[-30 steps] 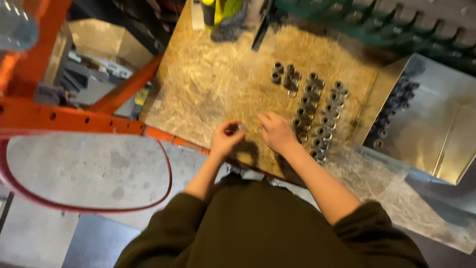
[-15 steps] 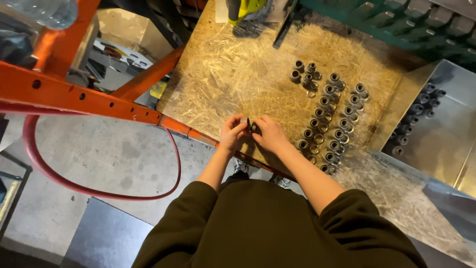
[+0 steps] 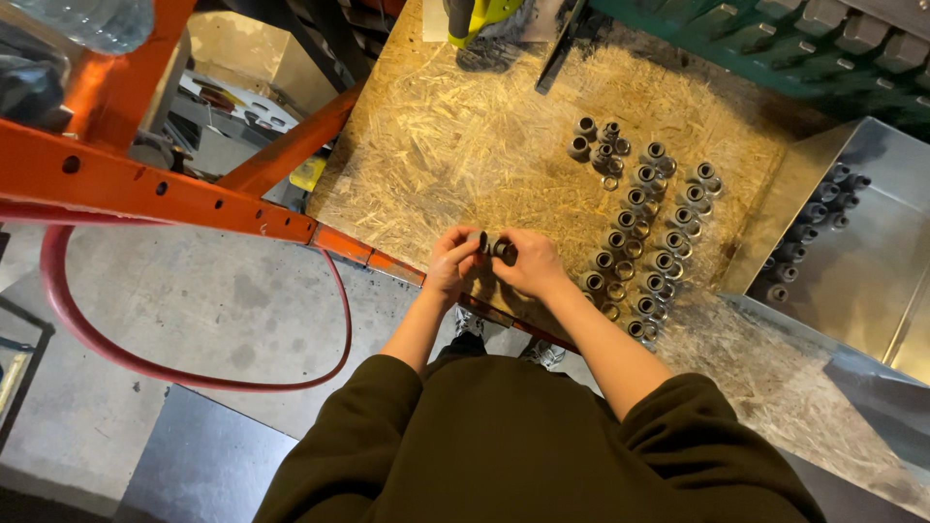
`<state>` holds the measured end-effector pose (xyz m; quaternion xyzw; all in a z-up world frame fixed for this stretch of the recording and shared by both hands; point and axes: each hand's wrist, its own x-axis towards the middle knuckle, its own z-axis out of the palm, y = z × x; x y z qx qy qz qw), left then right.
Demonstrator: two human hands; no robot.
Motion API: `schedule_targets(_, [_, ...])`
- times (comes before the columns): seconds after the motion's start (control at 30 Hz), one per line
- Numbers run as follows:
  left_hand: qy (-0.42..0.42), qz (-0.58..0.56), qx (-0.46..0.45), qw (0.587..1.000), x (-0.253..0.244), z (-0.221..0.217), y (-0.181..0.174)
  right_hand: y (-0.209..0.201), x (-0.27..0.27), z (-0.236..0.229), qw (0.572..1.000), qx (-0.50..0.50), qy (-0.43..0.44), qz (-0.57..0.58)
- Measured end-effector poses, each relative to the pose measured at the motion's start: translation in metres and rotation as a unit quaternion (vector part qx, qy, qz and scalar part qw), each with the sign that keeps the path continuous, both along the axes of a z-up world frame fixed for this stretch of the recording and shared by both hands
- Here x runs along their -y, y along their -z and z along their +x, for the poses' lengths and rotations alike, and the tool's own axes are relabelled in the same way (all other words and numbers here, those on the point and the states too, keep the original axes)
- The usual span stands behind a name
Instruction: The person repeatedly picks up small cylindrical metal parts and rings from a workbench, fits the ring onto the cylinder, and places the assembled unit into a metal bin. The process is repeated for multiple units throughout the clip.
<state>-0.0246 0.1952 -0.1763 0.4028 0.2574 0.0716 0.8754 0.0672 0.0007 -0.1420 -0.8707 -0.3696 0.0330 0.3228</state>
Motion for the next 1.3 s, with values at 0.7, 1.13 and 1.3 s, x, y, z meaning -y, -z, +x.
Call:
schedule_targets(0.7, [0.208, 0.078, 0.043, 0.974, 0.088, 0.009, -0.215, -0.255, 0.12, -0.054, 0.962, -0.016, 0.081, 0.259])
schedule_targets(1.13, [0.216, 0.24, 0.202, 0.925, 0.129, 0.015, -0.297, -0.266, 0.162, -0.067, 0.911, -0.117, 0.149, 0.366])
schedule_targets(1.3, [0.213, 0.263, 0.221, 0.915, 0.134, 0.016, -0.308, -0.289, 0.166, -0.069, 0.918, -0.149, 0.134, 0.341])
